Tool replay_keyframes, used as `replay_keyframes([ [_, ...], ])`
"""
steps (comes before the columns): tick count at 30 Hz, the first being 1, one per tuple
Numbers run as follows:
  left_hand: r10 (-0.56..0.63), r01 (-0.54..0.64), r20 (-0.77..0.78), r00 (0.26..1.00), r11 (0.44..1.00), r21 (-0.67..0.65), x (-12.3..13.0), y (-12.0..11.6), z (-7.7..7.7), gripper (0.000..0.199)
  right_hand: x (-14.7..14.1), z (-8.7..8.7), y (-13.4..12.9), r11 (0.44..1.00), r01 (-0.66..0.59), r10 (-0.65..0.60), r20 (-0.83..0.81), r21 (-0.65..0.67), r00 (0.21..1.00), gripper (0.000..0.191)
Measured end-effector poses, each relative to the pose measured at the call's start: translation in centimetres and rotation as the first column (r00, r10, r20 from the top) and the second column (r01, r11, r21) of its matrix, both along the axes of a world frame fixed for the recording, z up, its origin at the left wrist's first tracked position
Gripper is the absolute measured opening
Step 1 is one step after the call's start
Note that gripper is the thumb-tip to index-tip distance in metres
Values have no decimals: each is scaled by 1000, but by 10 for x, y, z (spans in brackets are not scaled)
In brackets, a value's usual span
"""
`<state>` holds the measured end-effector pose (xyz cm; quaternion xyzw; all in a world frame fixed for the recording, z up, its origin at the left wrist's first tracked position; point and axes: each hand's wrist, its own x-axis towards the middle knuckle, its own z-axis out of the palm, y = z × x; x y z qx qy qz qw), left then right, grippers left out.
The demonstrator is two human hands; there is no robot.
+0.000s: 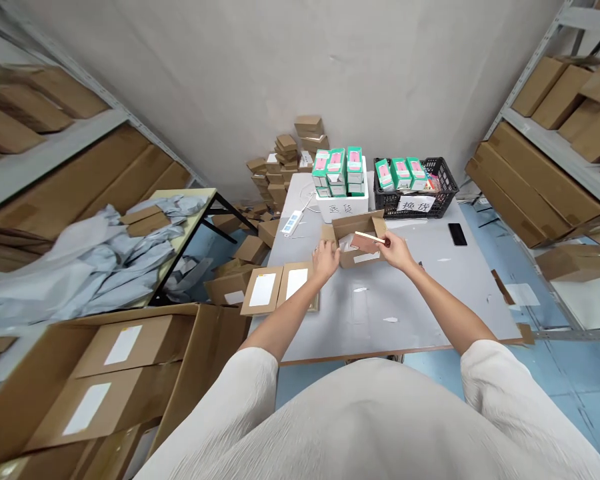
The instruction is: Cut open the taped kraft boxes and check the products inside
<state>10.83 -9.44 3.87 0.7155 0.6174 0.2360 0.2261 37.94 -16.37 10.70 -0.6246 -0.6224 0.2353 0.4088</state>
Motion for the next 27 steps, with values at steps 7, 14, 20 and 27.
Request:
replay_keyframes([
  [7, 277, 170, 669, 689, 837, -521, 2, -38, 25, 65, -21, -4, -26, 964, -136, 134, 22, 228, 991, 12],
  [14, 368, 277, 794, 484, 796, -538, -1, -50, 23, 50, -27, -23, -47, 889, -334, 339, 38, 315, 940, 14],
  [20, 284, 246, 789, 545, 845, -475, -9, -57, 14, 49, -31, -39, -52, 979, -206, 202, -200, 0, 959, 28],
  [27, 174, 256, 798, 577, 890, -378, -3, -66, 10, 47, -39, -43, -49, 960, -177, 97, -335, -216, 937, 47],
])
